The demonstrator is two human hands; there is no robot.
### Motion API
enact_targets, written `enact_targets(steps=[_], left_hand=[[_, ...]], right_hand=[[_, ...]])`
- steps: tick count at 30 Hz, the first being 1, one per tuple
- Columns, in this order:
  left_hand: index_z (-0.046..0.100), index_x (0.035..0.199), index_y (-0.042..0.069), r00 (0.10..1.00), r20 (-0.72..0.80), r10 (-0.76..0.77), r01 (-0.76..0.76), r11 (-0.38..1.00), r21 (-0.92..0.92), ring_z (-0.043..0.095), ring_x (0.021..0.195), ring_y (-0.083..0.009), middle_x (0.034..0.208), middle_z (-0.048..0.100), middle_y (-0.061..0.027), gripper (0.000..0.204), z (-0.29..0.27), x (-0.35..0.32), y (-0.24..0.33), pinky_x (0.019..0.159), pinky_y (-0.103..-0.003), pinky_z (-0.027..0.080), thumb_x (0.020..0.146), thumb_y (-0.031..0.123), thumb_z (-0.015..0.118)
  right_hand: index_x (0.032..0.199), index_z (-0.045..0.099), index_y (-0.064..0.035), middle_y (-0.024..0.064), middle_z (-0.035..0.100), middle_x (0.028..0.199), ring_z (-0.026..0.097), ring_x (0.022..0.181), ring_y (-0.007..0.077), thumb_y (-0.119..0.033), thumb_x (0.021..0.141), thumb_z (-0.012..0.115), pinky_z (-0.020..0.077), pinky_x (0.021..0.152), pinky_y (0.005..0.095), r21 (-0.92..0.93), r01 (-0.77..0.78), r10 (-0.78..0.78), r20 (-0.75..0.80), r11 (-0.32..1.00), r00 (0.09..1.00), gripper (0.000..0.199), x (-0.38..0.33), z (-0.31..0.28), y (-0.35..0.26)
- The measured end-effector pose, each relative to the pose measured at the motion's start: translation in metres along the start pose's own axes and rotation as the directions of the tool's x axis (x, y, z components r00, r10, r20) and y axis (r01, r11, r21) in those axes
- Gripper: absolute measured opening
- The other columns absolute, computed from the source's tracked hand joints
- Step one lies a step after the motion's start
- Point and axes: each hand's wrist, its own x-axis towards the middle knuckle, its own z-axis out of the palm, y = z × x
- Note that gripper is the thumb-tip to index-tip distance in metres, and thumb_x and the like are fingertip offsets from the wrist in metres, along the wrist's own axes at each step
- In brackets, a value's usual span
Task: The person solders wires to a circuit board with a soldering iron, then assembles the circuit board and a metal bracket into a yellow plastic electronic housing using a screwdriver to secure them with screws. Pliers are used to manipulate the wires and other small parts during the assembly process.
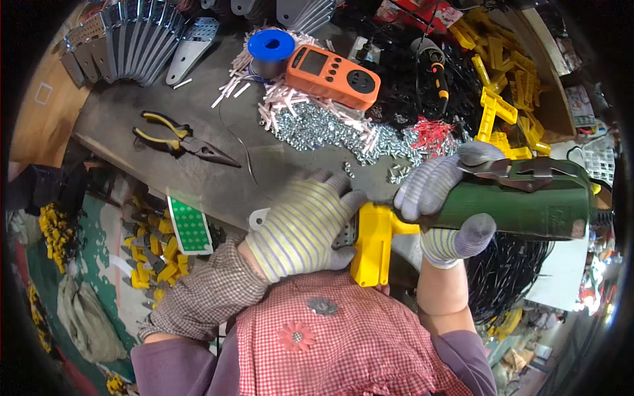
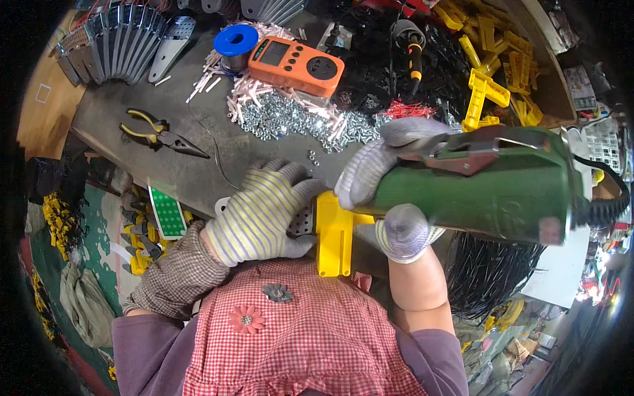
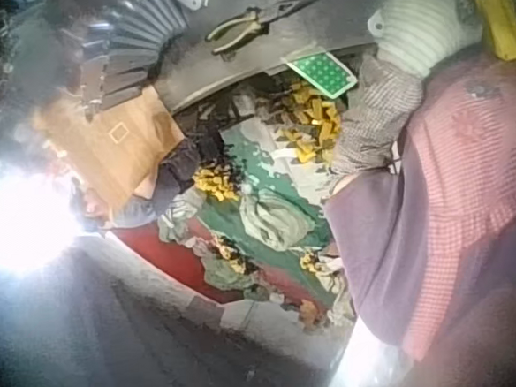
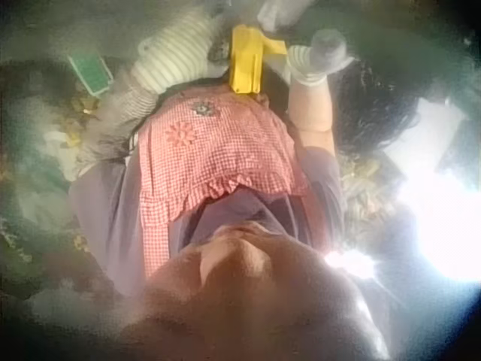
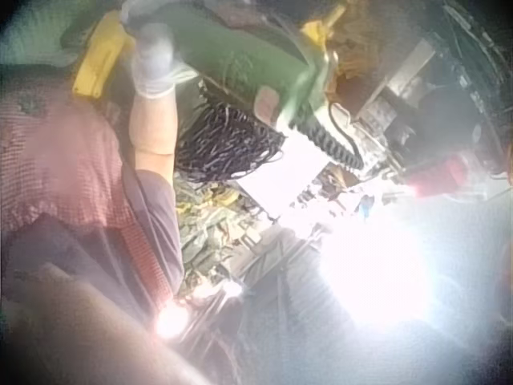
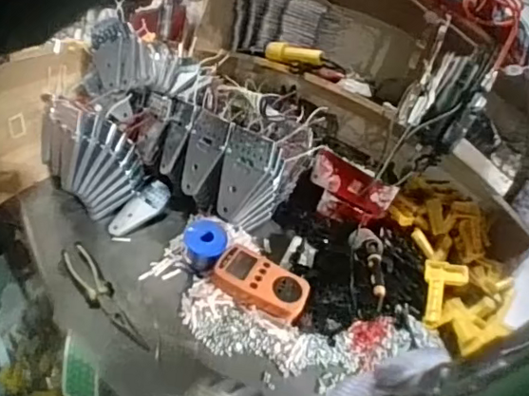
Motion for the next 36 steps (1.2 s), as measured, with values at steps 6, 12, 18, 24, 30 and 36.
enact_targets(steps=[6,12,18,24,30,36], left_hand=[[0.069,0.124,0.007,0.999,0.004,0.036,-0.036,0.996,0.082,0.063,0.11,-0.0342,0.108,0.067,-0.0129,0.071,0.003,0.01,-0.004,0.097,-0.05,0.049,0.067,0.046,0.086],[0.07,0.127,0.01,0.996,0.085,-0.021,0.016,0.998,0.058,0.062,0.118,-0.0368,0.122,0.068,-0.014,0.078,0.004,0.01,-0.01,0.106,-0.057,0.044,0.063,0.052,0.084],[0.068,0.134,0.012,0.988,0.152,-0.031,0.022,0.998,0.057,0.062,0.117,-0.0368,0.12,0.067,-0.0138,0.084,-0.001,0.015,-0.003,0.107,-0.057,0.043,0.063,0.052,0.085],[0.068,0.125,0.01,0.999,-0.002,0.038,-0.037,0.995,0.09,0.063,0.106,-0.0338,0.105,0.065,-0.0126,0.07,0.003,0.009,-0.004,0.097,-0.05,0.047,0.068,0.047,0.084],[0.069,0.127,0.009,0.999,-0.017,0.033,-0.03,0.992,0.125,0.063,0.107,-0.034,0.105,0.065,-0.0132,0.072,0.004,0.007,0.0,0.1,-0.051,0.046,0.068,0.047,0.083],[0.068,0.13,0.009,0.994,0.02,0.11,-0.111,0.986,0.124,0.062,0.109,-0.0345,0.109,0.065,-0.0135,0.074,0.004,0.009,-0.001,0.105,-0.053,0.044,0.068,0.048,0.082]], right_hand=[[0.114,0.052,-0.0074,0.0042,0.056,0.065,0.058,0.054,0.0198,-0.058,0.083,0.088,0.0527,0.052,0.0348,0.227,0.128,-0.194,0.3,0.966,0.934,0.07,0.014,-0.011,0.029],[0.124,0.06,0.0009,0.0162,0.069,0.099,0.07,0.085,0.0238,-0.03,0.075,0.099,0.058,0.075,0.0356,0.302,-0.143,-0.051,0.553,0.943,0.832,0.07,0.023,-0.027,0.018],[0.113,0.053,-0.0075,0.003,0.055,0.062,0.055,0.049,0.0199,-0.061,0.084,0.086,0.0506,0.048,0.0348,0.121,-0.094,0.07,0.185,0.988,0.98,0.069,0.017,-0.006,0.011],[0.118,0.06,-0.0018,0.0124,0.07,0.088,0.07,0.075,0.0193,-0.035,0.076,0.1,0.0603,0.068,0.0345,0.407,-0.283,0.134,0.357,0.868,0.924,0.067,0.006,-0.028,0.024],[0.119,0.059,-0.0045,0.008,0.069,0.088,0.069,0.08,0.02,-0.01,0.077,0.09,0.0595,0.074,0.0339,0.359,-0.13,0.037,0.255,0.924,0.966,0.052,-0.005,-0.023,0.028],[0.122,0.059,-0.0057,0.0048,0.067,0.096,0.065,0.083,0.0156,-0.033,0.08,0.096,0.055,0.076,0.0289,0.277,-0.226,0.174,0.201,0.934,0.964,0.062,-0.007,-0.016,0.0]])
